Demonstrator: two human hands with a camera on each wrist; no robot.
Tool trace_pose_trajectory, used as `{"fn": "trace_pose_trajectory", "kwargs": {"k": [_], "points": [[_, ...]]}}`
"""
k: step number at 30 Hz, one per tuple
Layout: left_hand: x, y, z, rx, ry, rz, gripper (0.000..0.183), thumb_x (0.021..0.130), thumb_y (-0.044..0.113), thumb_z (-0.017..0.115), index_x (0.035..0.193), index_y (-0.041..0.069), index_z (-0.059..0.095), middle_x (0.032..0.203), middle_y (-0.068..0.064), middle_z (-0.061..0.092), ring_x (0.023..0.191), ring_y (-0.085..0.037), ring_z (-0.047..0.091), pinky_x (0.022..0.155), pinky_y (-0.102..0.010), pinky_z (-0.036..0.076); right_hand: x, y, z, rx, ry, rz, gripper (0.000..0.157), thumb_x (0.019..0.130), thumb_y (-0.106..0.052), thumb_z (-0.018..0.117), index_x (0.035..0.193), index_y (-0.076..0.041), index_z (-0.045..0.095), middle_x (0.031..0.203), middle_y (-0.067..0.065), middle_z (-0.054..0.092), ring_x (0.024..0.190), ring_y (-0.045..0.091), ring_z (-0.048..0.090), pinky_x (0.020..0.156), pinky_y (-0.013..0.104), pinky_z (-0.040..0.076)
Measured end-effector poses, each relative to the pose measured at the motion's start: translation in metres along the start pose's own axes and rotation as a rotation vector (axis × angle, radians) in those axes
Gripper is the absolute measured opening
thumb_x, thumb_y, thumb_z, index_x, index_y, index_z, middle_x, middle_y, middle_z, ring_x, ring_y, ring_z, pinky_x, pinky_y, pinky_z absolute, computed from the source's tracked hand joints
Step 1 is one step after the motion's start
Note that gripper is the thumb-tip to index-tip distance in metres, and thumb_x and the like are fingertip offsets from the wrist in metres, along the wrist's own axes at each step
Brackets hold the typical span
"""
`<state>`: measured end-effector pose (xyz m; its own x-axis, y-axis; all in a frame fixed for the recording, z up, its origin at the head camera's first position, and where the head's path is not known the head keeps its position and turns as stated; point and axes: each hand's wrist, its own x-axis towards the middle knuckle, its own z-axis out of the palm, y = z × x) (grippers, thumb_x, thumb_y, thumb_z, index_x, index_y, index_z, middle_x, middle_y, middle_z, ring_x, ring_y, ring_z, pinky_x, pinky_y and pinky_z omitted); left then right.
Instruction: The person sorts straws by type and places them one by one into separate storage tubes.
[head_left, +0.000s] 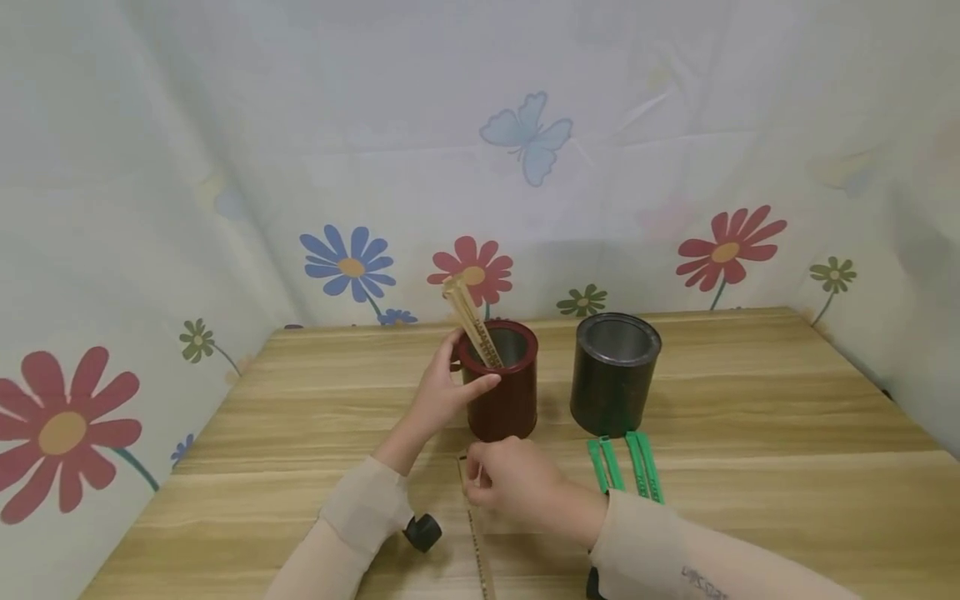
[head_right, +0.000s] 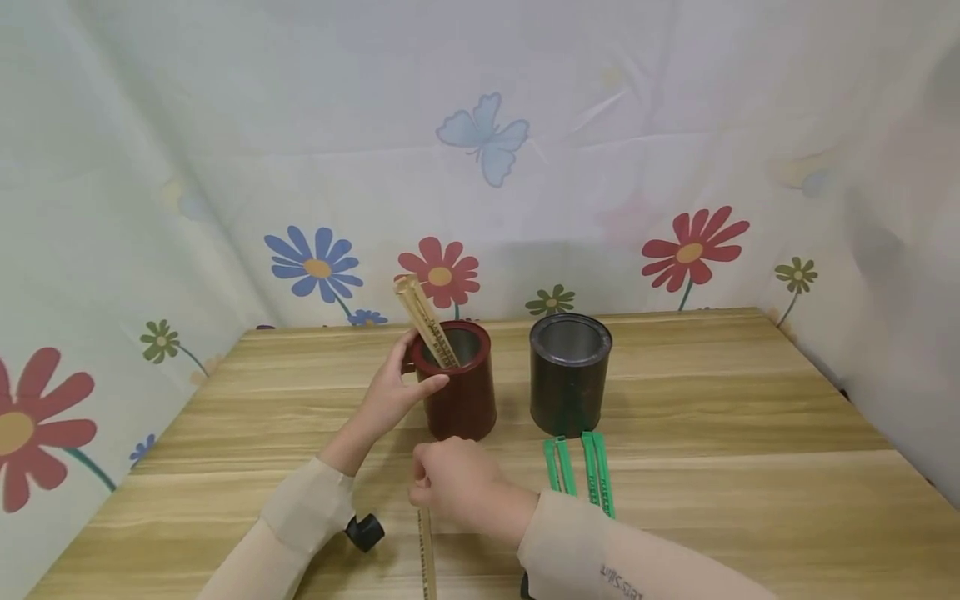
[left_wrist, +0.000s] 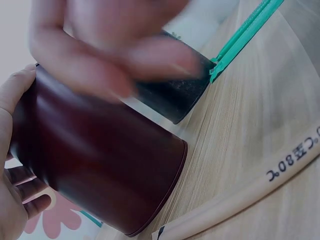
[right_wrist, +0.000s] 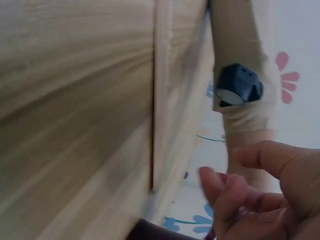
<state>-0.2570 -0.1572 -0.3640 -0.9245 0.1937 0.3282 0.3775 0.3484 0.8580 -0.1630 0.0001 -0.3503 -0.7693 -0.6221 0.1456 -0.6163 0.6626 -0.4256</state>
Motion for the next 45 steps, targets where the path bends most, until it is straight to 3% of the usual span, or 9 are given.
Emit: {"fn": "trace_pose_trajectory", "kwargs": {"k": [5,15,21,29,38,45], "points": [[-0.001,-0.001,-0.001,0.021,0.009,-0.009,0.08,0.082,0.024,0.076,0.148,0.017,0.031,0.135,-0.008,0.053,0.125,-0.024,0.048,0.105,-0.047,0.039,0.002,-0.002,0.011,-0.092,-0.069,0.077,0.012,0.079,-0.024,0.066,0.073,-0.019,0.058,0.054,-0.012,0.049,0.049,0.004,0.044,0.044,0.021,0.036],[0.002,-0.002,0.0,0.031,0.015,0.004,0.084,0.079,0.03,0.078,0.147,0.015,0.031,0.133,-0.008,0.054,0.123,-0.024,0.049,0.104,-0.046,0.04,0.004,-0.003,0.021,-0.222,-0.05,0.109,0.029,0.075,-0.031,0.07,0.058,-0.02,0.05,0.051,-0.011,0.045,0.048,0.006,0.042,0.045,0.025,0.036],[0.003,-0.003,0.001,0.029,0.013,0.003,0.085,0.08,0.031,0.078,0.148,0.013,0.031,0.135,-0.009,0.052,0.124,-0.025,0.048,0.104,-0.047,0.04,0.005,-0.001,0.028,-0.204,-0.084,0.105,0.036,0.073,-0.033,0.073,0.052,-0.018,0.048,0.051,-0.009,0.046,0.047,0.007,0.042,0.043,0.024,0.035],[0.002,-0.002,0.001,0.027,0.02,0.0,0.083,0.08,0.029,0.078,0.148,0.013,0.031,0.135,-0.009,0.052,0.124,-0.025,0.048,0.104,-0.046,0.04,0.009,-0.002,0.036,-0.219,-0.142,0.137,0.032,0.071,-0.027,0.073,0.055,-0.016,0.047,0.053,-0.007,0.046,0.047,0.01,0.042,0.044,0.025,0.037],[0.002,-0.002,0.001,0.02,0.021,0.004,0.084,0.08,0.03,0.077,0.148,0.012,0.031,0.137,-0.01,0.051,0.125,-0.027,0.048,0.104,-0.047,0.039,0.009,-0.006,0.039,-0.263,-0.127,0.16,0.031,0.07,-0.03,0.075,0.056,-0.014,0.053,0.058,-0.001,0.054,0.051,0.013,0.048,0.047,0.028,0.043],[0.002,-0.001,0.0,0.014,0.013,0.0,0.084,0.08,0.029,0.077,0.148,0.013,0.03,0.138,-0.009,0.05,0.126,-0.026,0.047,0.104,-0.045,0.039,0.011,-0.008,0.039,-0.253,-0.154,0.178,0.031,0.072,-0.028,0.076,0.056,-0.013,0.053,0.056,-0.002,0.052,0.05,0.012,0.045,0.045,0.027,0.042]]}}
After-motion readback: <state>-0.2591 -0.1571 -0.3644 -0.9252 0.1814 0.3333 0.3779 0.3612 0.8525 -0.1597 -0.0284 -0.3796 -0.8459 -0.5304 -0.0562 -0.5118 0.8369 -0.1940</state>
